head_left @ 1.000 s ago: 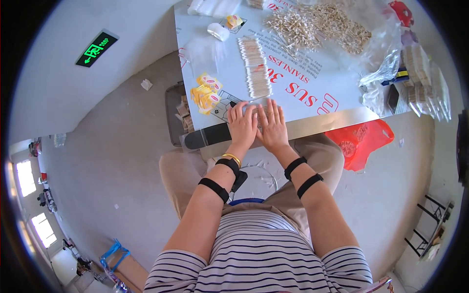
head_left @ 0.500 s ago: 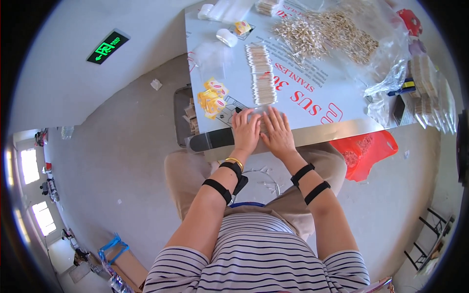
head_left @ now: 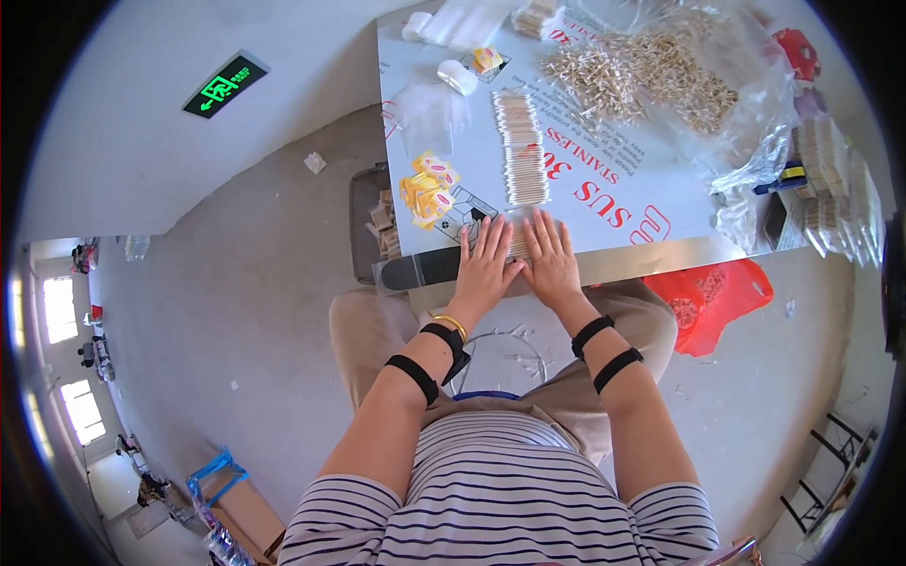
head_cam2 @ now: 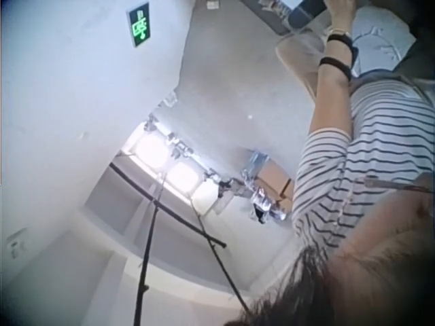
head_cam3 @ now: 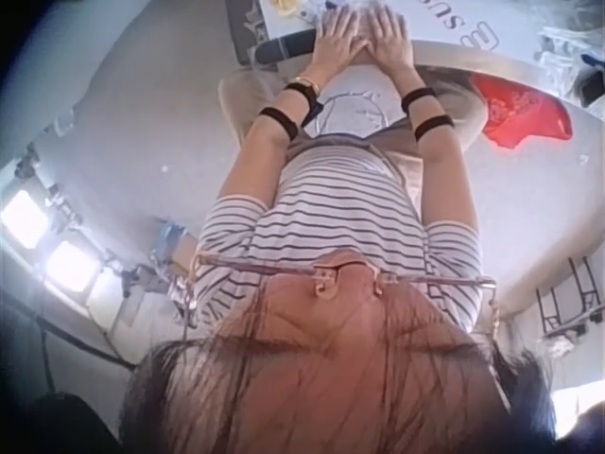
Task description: Organizing and aligning cotton swabs on a table before placing them into a tray.
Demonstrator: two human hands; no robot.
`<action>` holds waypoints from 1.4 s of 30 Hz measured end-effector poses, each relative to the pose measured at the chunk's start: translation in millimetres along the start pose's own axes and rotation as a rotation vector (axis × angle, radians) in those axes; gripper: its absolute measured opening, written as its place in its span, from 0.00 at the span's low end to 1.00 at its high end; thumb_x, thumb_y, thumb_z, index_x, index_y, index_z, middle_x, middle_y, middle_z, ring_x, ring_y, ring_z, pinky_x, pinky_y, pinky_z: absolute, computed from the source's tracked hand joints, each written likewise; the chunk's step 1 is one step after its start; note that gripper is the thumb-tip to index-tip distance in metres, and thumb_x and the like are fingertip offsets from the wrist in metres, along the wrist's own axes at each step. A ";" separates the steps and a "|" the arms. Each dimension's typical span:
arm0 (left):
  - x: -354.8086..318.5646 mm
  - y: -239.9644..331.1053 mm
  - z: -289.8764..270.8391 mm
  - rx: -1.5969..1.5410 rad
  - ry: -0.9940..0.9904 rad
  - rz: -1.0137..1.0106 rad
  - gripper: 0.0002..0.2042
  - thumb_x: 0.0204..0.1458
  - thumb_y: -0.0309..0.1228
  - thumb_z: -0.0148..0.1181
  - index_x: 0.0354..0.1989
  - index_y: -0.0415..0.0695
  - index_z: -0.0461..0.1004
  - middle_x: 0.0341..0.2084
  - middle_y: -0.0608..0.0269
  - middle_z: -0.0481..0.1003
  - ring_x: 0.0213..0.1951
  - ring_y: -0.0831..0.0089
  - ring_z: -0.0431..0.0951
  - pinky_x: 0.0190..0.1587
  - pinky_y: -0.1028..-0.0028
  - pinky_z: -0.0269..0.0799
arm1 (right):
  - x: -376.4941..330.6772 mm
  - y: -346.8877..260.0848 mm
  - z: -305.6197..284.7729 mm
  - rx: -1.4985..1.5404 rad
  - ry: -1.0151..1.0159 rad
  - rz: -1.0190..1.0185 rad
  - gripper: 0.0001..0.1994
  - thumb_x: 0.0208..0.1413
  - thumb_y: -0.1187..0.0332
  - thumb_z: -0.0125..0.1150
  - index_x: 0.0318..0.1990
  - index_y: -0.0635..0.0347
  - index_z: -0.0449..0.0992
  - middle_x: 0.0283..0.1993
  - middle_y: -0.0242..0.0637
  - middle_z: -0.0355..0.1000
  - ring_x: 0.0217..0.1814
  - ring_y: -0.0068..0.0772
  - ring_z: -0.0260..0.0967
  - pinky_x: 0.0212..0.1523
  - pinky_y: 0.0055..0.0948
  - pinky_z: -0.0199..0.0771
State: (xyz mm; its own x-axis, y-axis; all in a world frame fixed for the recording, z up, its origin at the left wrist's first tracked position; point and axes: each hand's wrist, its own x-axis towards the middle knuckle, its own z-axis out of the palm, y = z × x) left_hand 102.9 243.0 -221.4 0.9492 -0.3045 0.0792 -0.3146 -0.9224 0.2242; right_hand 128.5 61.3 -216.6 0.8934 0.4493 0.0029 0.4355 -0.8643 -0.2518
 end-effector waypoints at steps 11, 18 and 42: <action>-5.2 -4.6 -8.3 -0.036 -0.007 0.010 0.38 0.69 0.55 0.41 0.78 0.39 0.50 0.79 0.53 0.47 0.80 0.53 0.45 0.77 0.41 0.32 | 0.5 -1.0 4.8 -0.007 0.042 -0.004 0.39 0.68 0.48 0.51 0.80 0.55 0.48 0.85 0.42 0.41 0.87 0.41 0.34 0.83 0.50 0.32; -28.6 -23.4 -23.9 -0.185 0.111 -0.234 0.37 0.68 0.50 0.48 0.77 0.37 0.50 0.79 0.51 0.47 0.79 0.48 0.44 0.77 0.41 0.32 | 0.6 -4.3 4.5 0.026 0.008 0.002 0.40 0.67 0.49 0.53 0.80 0.56 0.48 0.85 0.43 0.41 0.87 0.42 0.34 0.83 0.50 0.32; 67.8 -144.3 -47.5 -0.049 0.056 -0.338 0.13 0.45 0.38 0.75 0.37 0.52 0.78 0.40 0.66 0.76 0.50 0.61 0.74 0.54 0.57 0.63 | 28.0 -130.6 31.3 0.103 0.003 -0.030 0.42 0.65 0.49 0.55 0.79 0.62 0.48 0.84 0.45 0.42 0.87 0.43 0.35 0.83 0.49 0.34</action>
State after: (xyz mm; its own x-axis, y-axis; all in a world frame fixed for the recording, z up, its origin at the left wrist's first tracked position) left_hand 212.4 366.8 -202.3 0.9985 0.0315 0.0451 0.0169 -0.9560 0.2927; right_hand 93.2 193.9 -214.0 0.8806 0.4737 0.0147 0.4483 -0.8226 -0.3497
